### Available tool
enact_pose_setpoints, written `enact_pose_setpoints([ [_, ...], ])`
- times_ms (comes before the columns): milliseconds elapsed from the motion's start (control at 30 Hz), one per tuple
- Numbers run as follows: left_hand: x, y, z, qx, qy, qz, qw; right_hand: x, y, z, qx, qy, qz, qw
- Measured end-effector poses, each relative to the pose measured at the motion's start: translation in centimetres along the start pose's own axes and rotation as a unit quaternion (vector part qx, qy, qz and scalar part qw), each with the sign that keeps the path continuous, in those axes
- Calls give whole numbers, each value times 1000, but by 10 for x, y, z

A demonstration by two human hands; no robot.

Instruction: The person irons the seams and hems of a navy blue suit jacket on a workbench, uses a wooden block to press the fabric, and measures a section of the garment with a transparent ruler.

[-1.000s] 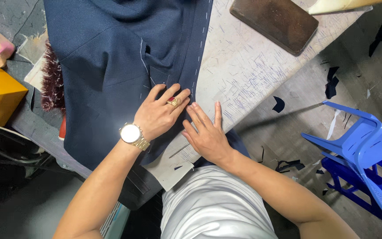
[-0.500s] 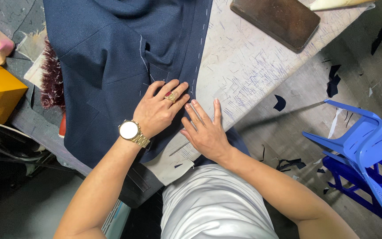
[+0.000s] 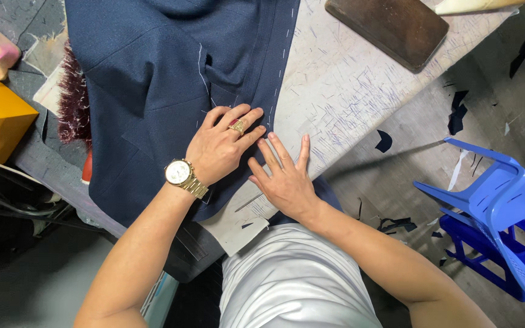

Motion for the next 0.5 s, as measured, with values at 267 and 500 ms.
enact_pose_setpoints([
  [267, 13, 17, 11, -25, -62, 16, 998, 5, -10, 1, 1, 3, -50, 999],
  [500, 20, -4, 14, -97, -17, 46, 994, 0, -7, 2, 1, 1, -82, 997],
])
Point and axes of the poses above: each hand's wrist, its own y-axis away from the middle knuckle, its own x-axis out of the back of the hand, z = x × y, the point moved 4 cm from there along -y, towards the middle knuckle, and after that the axes turned 12 degrees about x, right-handed, at the moved point
